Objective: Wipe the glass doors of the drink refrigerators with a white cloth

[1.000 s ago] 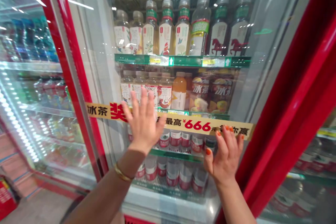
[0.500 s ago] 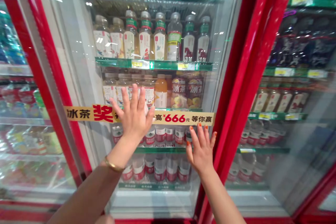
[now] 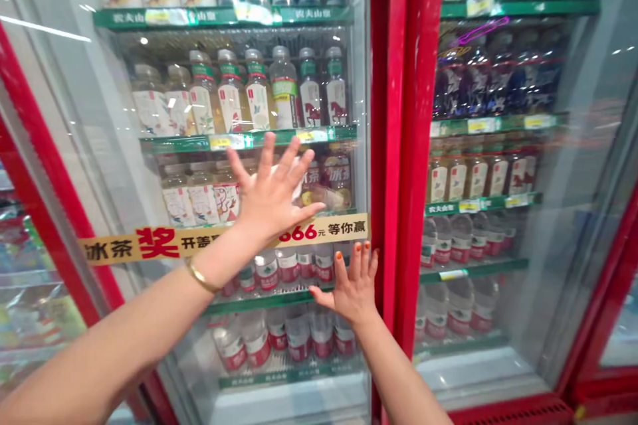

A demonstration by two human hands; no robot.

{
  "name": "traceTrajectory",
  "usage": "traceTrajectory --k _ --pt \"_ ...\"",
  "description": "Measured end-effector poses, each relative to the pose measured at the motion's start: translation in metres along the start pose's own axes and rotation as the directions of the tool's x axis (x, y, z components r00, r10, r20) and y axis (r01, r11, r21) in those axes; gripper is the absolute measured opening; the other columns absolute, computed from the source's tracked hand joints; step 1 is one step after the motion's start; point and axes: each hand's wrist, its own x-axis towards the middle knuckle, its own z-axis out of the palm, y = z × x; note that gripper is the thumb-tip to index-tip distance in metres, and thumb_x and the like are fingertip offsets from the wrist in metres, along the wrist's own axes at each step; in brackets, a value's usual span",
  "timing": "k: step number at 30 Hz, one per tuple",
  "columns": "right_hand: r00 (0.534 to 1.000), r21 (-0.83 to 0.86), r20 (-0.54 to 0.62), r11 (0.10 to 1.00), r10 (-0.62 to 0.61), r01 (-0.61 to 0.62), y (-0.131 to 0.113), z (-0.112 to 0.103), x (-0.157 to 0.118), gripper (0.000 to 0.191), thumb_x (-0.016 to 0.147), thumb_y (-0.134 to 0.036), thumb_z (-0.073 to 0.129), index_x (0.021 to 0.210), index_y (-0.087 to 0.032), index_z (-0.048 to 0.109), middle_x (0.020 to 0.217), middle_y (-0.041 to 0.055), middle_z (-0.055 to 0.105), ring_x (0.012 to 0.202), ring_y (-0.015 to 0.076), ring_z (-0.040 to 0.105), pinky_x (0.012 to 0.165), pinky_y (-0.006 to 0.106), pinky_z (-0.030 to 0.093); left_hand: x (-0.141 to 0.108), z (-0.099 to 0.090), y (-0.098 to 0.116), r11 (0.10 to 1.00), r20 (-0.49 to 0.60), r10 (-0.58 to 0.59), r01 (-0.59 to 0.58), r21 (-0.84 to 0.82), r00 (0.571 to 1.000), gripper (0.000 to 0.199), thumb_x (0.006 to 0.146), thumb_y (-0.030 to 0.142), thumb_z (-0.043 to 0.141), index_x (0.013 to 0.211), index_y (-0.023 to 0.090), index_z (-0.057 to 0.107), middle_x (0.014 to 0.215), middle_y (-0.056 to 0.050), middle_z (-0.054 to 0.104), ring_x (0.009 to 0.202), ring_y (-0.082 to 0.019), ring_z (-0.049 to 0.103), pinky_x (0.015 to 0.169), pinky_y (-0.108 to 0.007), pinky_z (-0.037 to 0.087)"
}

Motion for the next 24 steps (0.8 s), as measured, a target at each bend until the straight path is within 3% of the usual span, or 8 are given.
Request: traceTrajectory --k 6,9,11,13,15,18,21,24 --pt "0.999 0.065 -0.042 0.998 -0.003 0.006 0.007 0.0 -0.008 0.118 0.093 -0.068 0.064 0.179 -0.014 0.004 0.187 0.0203 -0.002 0.174 0.0417 0.01 0.135 0.067 0.029 -0.056 0.015 0.051 0.923 0.14 0.378 -0.383 0.013 0.915 0.084 0.098 0.078 0.056 0.169 0.037 0.041 0.18 0.005 0.034 0.174 -0.024 -0.015 0.131 -0.068 -0.028" --pt "0.999 0.078 -0.023 0.997 -0.025 0.027 0.008 -0.001 -0.009 0.115 0.091 -0.066 0.065 0.179 -0.018 0.01 0.187 0.0187 0.004 0.173 0.0426 0.015 0.136 0.067 0.027 -0.101 -0.008 -0.005 0.976 0.109 0.216 -0.215 -0.023 0.97 0.085 0.096 0.081 0.057 0.17 0.045 0.036 0.173 0.006 0.048 0.175 -0.027 0.003 0.132 -0.066 -0.027" --pt "0.998 0.066 -0.002 0.996 -0.059 0.059 0.007 -0.001 -0.006 0.11 0.092 -0.066 0.066 0.179 -0.022 0.016 0.188 0.0148 0.007 0.173 0.0401 0.014 0.139 0.065 0.019 -0.108 -0.029 -0.052 0.997 0.057 -0.079 0.08 -0.008 0.995 0.087 0.1 0.081 0.05 0.174 0.045 0.024 0.181 0.004 0.034 0.174 -0.037 0.009 0.129 -0.071 -0.027" --pt "0.996 0.051 0.018 0.995 -0.088 0.087 0.006 -0.002 -0.003 0.106 0.092 -0.069 0.067 0.178 -0.029 0.02 0.188 0.0099 0.009 0.174 0.0388 0.012 0.14 0.064 0.013 -0.099 -0.044 -0.079 0.912 0.009 -0.41 0.41 0.025 0.912 0.08 0.108 0.073 0.038 0.176 0.04 0.012 0.187 0.002 0.012 0.172 -0.044 0.002 0.128 -0.079 -0.019" --pt "0.995 0.051 0.035 0.995 -0.089 0.087 0.006 -0.003 -0.001 0.107 0.089 -0.074 0.072 0.177 -0.039 0.023 0.188 0.0062 0.009 0.174 0.0427 0.009 0.138 0.069 0.014 -0.088 -0.045 -0.075 0.83 -0.029 -0.557 0.558 0.029 0.83 0.08 0.11 0.07 0.033 0.177 0.033 0.008 0.188 -0.002 0.004 0.171 -0.048 -0.002 0.127 -0.084 -0.014" --pt "0.993 0.057 0.094 0.996 -0.067 0.062 0.003 -0.007 0.002 0.115 0.082 -0.08 0.08 0.176 -0.046 0.022 0.189 0.0061 0.006 0.172 0.0506 0.005 0.133 0.078 0.02 -0.099 -0.022 -0.032 0.885 0.035 -0.466 0.466 -0.009 0.884 0.089 0.104 0.078 0.044 0.177 0.035 0.017 0.186 -0.005 0.016 0.173 -0.045 0.001 0.128 -0.081 -0.019" --pt "0.986 0.056 0.156 0.997 -0.056 0.048 -0.006 -0.014 0.009 0.125 0.079 -0.082 0.081 0.177 -0.043 0.015 0.188 0.0116 0.0 0.171 0.0542 0.0 0.129 0.086 0.016 -0.155 -0.002 0.002 0.94 0.112 -0.335 0.34 -0.029 0.936 0.087 0.098 0.079 0.056 0.173 0.049 0.025 0.181 -0.001 0.034 0.174 -0.037 0.004 0.128 -0.075 -0.026" --pt "0.986 0.05 0.155 0.997 -0.068 0.061 -0.022 -0.017 0.023 0.128 0.078 -0.086 0.078 0.178 -0.043 0.01 0.188 0.0135 -0.001 0.17 0.0553 -0.009 0.125 0.092 0.007 -0.216 -0.01 -0.012 0.908 0.139 -0.418 0.42 0.017 0.898 0.09 0.099 0.07 0.061 0.175 0.047 0.018 0.183 -0.005 0.028 0.174 -0.037 -0.001 0.129 -0.075 -0.024"
